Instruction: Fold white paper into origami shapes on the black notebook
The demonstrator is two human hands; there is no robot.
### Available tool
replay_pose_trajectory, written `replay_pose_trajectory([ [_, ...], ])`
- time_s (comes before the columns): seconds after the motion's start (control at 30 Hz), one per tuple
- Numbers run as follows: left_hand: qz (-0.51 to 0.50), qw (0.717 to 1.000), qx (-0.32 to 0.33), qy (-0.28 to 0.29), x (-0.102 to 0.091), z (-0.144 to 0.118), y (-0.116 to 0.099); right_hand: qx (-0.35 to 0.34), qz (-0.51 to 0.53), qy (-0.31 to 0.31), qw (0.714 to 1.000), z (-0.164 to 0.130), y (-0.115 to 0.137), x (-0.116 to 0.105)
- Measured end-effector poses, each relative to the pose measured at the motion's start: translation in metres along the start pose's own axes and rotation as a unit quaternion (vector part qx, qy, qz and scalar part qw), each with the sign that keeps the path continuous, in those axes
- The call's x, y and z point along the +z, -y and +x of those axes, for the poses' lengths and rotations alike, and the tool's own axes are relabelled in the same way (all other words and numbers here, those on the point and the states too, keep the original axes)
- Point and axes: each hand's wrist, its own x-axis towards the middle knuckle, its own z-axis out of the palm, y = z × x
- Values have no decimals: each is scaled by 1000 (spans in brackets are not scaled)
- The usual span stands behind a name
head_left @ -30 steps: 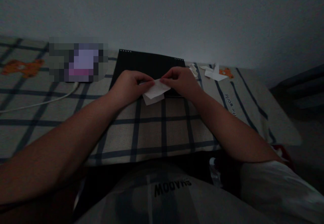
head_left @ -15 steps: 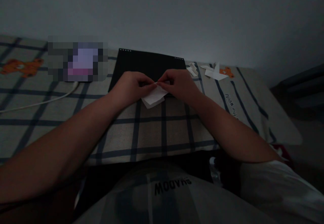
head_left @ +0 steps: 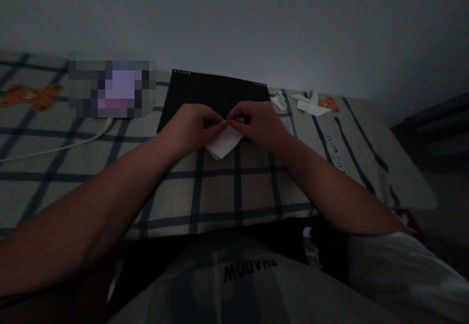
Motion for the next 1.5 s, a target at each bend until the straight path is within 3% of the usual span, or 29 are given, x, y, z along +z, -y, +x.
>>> replay_pose_trajectory([
  [0.13, 65, 997, 27, 9, -3, -1, -3, -17, 4, 31, 999, 0, -1, 0],
  [0.3, 150, 986, 79, 7, -3, -5, -10, 3, -74, 79, 994, 0, 9, -3],
  [0.5, 177, 980, 87, 8, -2, -7, -13, 4, -142, 98, 985, 2, 16, -3],
  [0.67, 175, 982, 66, 32, -4, -5, -13, -31, -112, 82, 990, 1, 6, -2],
  [0.8, 159, 986, 56, 17, -5, -5, -13, -46, -100, 68, 992, 1, 1, 0],
  [1.0, 154, 988, 25, 18, -9, -5, -18, -35, -99, 64, 992, 2, 1, 0],
  [1.27, 182, 982, 47, 4, -3, -6, -14, -34, -77, 56, 995, 2, 1, 0],
  [1.5, 148, 988, 38, 4, -5, -4, -9, -32, -64, 42, 997, 2, -5, -3],
])
